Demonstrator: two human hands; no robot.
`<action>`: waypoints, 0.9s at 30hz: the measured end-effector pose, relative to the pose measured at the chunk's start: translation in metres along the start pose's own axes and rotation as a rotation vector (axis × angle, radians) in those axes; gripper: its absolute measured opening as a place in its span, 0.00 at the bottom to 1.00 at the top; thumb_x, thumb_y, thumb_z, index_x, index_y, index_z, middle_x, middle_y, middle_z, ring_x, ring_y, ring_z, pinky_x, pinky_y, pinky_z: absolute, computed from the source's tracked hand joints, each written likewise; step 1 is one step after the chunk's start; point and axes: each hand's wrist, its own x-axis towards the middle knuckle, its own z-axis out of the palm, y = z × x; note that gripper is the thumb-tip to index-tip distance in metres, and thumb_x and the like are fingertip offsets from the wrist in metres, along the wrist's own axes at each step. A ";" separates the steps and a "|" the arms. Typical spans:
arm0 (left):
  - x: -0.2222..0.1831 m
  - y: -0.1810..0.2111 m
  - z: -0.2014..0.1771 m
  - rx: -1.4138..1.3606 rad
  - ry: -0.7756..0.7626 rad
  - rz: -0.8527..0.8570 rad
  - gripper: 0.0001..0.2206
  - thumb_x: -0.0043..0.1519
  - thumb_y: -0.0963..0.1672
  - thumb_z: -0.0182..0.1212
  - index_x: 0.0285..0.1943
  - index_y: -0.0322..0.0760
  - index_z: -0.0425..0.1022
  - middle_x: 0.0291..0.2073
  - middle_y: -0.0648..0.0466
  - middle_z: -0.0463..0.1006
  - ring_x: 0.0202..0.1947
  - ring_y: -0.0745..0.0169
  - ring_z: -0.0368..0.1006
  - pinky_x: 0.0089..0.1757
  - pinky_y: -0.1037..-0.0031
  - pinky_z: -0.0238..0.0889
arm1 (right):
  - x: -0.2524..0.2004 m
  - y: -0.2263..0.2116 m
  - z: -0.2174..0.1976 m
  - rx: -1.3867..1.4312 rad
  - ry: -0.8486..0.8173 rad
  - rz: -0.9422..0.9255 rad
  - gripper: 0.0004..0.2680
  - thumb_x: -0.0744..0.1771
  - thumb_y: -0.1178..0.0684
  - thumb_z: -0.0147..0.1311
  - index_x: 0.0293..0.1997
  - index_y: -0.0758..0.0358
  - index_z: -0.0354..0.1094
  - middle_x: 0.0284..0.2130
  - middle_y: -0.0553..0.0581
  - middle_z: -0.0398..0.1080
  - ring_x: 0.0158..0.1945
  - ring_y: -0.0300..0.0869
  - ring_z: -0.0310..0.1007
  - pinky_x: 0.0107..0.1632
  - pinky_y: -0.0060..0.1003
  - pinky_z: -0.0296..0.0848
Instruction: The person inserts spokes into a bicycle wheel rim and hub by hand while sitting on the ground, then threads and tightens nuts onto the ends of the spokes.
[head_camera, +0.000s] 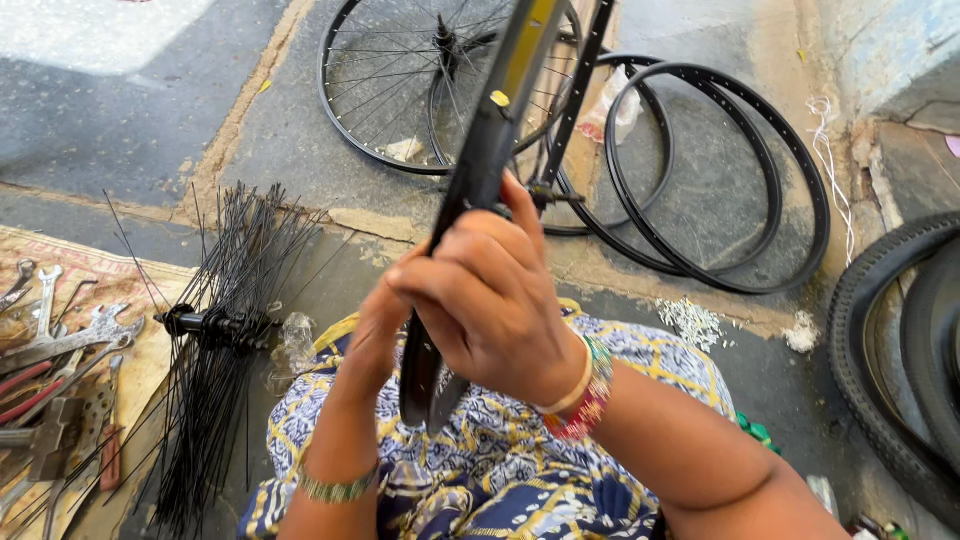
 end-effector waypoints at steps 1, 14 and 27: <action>-0.023 0.003 0.001 -0.171 0.020 0.050 0.28 0.69 0.50 0.55 0.75 0.30 0.59 0.68 0.49 0.70 0.70 0.63 0.67 0.67 0.74 0.59 | 0.002 0.003 0.001 -0.010 0.004 -0.018 0.06 0.68 0.56 0.62 0.48 0.55 0.72 0.36 0.51 0.64 0.49 0.48 0.69 0.74 0.58 0.54; -0.054 0.032 0.052 0.728 0.355 0.333 0.29 0.66 0.41 0.66 0.75 0.29 0.59 0.42 0.53 0.76 0.36 0.70 0.69 0.39 0.76 0.67 | 0.004 0.054 -0.047 0.363 -0.019 0.073 0.12 0.73 0.55 0.52 0.65 0.61 0.61 0.60 0.57 0.66 0.69 0.48 0.63 0.71 0.44 0.58; 0.046 0.102 0.092 0.698 0.245 0.357 0.24 0.77 0.45 0.65 0.77 0.30 0.62 0.49 0.56 0.76 0.42 0.78 0.69 0.45 0.85 0.67 | -0.284 0.079 0.029 0.274 -0.458 0.670 0.13 0.66 0.57 0.58 0.57 0.57 0.69 0.57 0.66 0.66 0.62 0.57 0.65 0.61 0.48 0.66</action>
